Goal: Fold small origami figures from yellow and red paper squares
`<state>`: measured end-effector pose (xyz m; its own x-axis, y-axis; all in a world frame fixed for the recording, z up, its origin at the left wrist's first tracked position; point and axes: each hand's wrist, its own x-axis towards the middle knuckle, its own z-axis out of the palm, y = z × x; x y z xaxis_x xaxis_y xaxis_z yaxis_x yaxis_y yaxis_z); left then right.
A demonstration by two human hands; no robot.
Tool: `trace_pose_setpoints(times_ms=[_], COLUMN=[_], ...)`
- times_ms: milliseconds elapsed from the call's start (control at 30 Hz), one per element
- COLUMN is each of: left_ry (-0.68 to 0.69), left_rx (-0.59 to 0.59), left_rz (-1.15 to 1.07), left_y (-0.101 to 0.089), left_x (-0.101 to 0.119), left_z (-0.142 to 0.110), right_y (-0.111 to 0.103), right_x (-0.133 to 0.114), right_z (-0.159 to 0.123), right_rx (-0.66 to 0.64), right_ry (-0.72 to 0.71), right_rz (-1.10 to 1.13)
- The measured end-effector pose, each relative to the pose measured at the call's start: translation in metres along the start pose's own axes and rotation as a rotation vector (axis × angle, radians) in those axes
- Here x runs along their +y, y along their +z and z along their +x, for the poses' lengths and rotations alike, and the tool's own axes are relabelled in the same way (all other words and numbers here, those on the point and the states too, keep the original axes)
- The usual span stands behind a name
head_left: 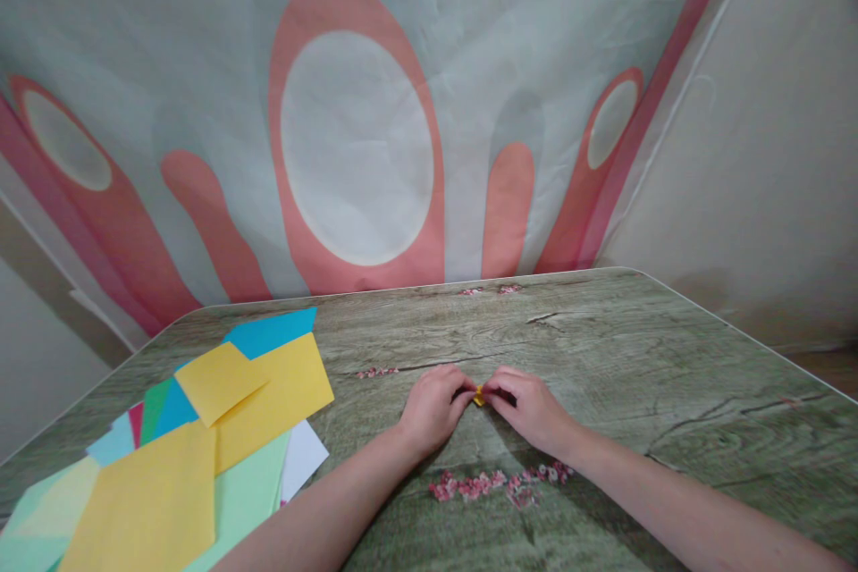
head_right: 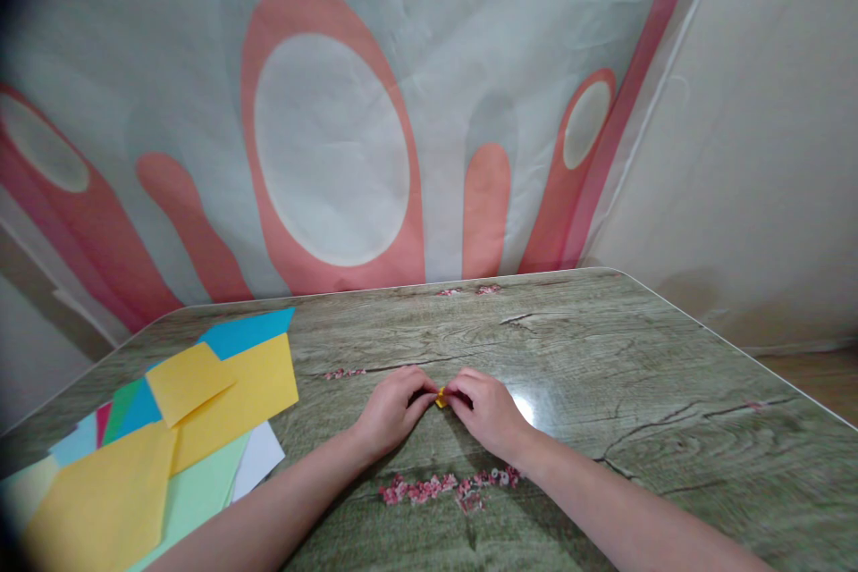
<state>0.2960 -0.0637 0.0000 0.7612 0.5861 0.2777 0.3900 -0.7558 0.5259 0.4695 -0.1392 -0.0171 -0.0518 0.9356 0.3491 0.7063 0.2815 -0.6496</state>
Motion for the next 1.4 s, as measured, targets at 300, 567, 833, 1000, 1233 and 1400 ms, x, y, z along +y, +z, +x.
trace_pose_setpoints(times_ms=[300, 567, 833, 1000, 1233, 1400], left_ry=[-0.09, -0.228, -0.376, -0.405, -0.43, -0.45], left_rx=[0.101, 0.197, 0.277, 0.258, 0.183, 0.154], left_rz=[-0.156, -0.446, -1.011, -1.152, -1.014, -1.012], left_y=[0.002, 0.007, 0.013, 0.013, 0.007, 0.005], left_x=[-0.007, -0.012, -0.006, -0.003, 0.006, 0.009], left_z=[0.003, 0.006, 0.007, 0.006, 0.005, 0.005], right_y=[-0.005, -0.008, -0.009, -0.008, -0.01, -0.009], right_x=[0.002, -0.002, -0.007, -0.007, -0.004, -0.007], right_z=[0.003, 0.004, 0.004, 0.003, 0.001, 0.0], right_rx=[0.101, 0.167, 0.251, 0.298, 0.256, 0.246], right_ry=[0.046, 0.052, -0.021, -0.07, -0.177, -0.224], right_rz=[0.081, 0.139, 0.138, 0.125, 0.054, -0.004])
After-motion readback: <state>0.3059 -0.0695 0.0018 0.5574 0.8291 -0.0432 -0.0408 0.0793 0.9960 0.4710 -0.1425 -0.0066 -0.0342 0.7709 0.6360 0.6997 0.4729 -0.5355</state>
